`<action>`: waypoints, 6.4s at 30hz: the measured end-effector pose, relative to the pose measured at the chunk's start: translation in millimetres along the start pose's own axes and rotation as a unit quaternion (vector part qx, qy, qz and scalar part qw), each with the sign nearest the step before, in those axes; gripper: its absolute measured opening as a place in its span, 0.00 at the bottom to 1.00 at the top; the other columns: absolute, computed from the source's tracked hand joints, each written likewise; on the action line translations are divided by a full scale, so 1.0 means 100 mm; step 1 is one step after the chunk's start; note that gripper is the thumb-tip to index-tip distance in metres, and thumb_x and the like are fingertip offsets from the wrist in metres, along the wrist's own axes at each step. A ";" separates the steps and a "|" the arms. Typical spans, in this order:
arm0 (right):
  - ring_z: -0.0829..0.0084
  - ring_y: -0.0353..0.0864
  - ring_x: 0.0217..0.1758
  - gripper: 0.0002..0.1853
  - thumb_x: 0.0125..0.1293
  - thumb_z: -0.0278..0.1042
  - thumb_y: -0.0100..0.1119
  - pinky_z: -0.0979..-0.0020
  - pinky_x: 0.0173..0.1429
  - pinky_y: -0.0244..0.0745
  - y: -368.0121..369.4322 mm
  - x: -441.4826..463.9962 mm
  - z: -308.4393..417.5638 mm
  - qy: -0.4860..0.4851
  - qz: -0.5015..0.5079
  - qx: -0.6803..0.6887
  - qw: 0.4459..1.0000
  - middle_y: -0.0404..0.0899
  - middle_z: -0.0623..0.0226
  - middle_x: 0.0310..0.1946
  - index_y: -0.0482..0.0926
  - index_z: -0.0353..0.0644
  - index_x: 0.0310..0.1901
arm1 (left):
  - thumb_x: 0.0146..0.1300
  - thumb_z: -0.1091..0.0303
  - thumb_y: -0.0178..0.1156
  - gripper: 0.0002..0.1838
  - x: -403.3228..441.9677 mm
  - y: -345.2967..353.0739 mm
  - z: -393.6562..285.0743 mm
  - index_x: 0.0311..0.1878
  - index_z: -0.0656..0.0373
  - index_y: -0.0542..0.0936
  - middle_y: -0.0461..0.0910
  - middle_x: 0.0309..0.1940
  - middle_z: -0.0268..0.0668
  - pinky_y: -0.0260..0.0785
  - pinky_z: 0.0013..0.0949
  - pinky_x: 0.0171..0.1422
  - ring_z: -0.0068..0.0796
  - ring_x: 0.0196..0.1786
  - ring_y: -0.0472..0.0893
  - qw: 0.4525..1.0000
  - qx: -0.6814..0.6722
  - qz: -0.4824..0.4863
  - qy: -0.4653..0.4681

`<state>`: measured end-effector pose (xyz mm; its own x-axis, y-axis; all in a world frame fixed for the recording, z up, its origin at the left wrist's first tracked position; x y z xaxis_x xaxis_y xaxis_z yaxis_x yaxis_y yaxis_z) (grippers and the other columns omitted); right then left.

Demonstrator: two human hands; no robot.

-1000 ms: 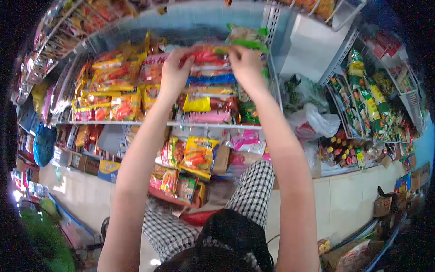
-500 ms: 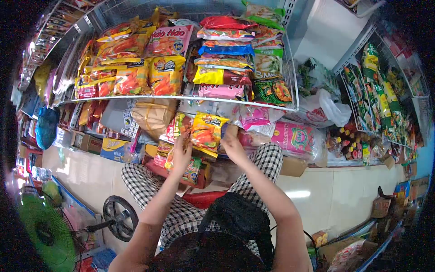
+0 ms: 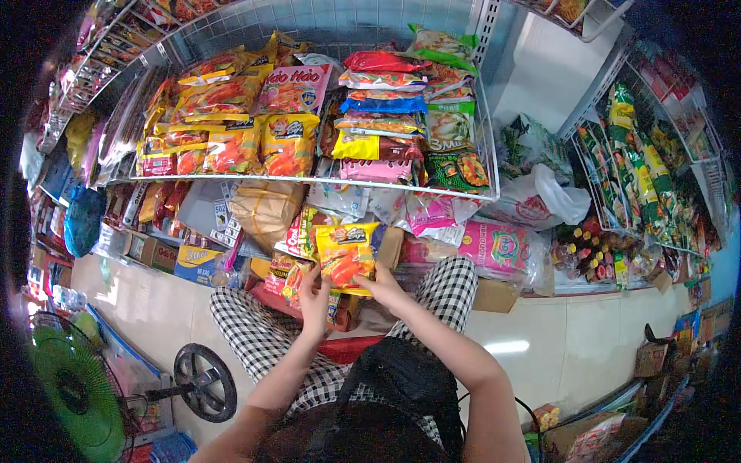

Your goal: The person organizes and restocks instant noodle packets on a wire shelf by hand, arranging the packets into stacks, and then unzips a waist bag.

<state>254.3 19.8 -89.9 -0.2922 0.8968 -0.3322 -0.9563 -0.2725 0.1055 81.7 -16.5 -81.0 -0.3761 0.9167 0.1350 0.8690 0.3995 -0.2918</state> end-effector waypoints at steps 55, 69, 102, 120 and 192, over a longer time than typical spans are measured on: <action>0.61 0.75 0.48 0.17 0.59 0.32 0.57 0.62 0.50 0.70 0.34 0.03 1.34 -0.392 -0.051 -0.425 0.814 0.74 0.57 0.43 0.74 0.40 0.50 | 0.65 0.75 0.50 0.16 1.09 -0.79 -0.17 0.56 0.64 0.72 0.77 0.46 0.42 0.66 0.30 0.55 0.30 0.50 0.75 0.990 0.058 -0.043 0.118; 0.62 0.77 0.43 0.27 0.62 0.48 0.55 0.60 0.40 0.78 0.45 1.24 -0.15 0.136 -0.082 0.069 0.985 0.69 0.58 0.50 0.61 0.48 0.59 | 0.60 0.63 0.62 0.20 0.99 -0.14 0.88 0.51 0.63 0.70 0.78 0.39 0.36 0.71 0.31 0.43 0.24 0.42 0.78 0.874 -0.389 0.002 -0.290; 0.78 0.76 0.28 0.24 0.64 0.32 0.56 0.75 0.33 0.72 0.44 0.63 2.73 -0.367 -0.134 -0.313 0.866 0.79 0.63 0.32 0.66 0.29 0.58 | 0.61 0.73 0.59 0.12 1.98 -0.81 -1.94 0.46 0.65 0.72 0.77 0.30 0.40 0.69 0.31 0.38 0.32 0.32 0.77 0.960 0.027 -0.048 0.274; 0.74 0.76 0.42 0.22 0.64 0.36 0.54 0.72 0.48 0.71 0.83 0.68 0.36 -0.093 0.067 -0.247 0.962 0.77 0.62 0.44 0.70 0.38 0.57 | 0.56 0.76 0.58 0.25 0.77 -1.28 -0.35 0.58 0.63 0.67 0.62 0.60 0.51 0.52 0.44 0.68 0.50 0.63 0.63 0.939 0.238 -0.165 0.187; 0.71 0.72 0.56 0.36 0.65 0.46 0.55 0.68 0.59 0.68 0.67 0.05 0.91 -0.038 0.195 -0.138 0.970 0.68 0.59 0.58 0.52 0.42 0.70 | 0.57 0.76 0.63 0.16 0.50 -1.01 -0.24 0.48 0.65 0.72 0.80 0.35 0.34 0.71 0.23 0.40 0.19 0.37 0.78 0.987 -0.139 0.075 -0.020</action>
<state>189.4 37.7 0.3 -0.6405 0.7271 -0.2472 -0.7411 -0.6696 -0.0494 -17.3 -11.4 -22.0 -0.2447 0.9670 0.0709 0.9683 0.2475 -0.0340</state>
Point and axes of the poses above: each hand's wrist, its own x-axis towards the middle knuckle, its own y-axis out of the palm, z = x × y, the point moved 8 cm from there along x, towards the middle knuckle
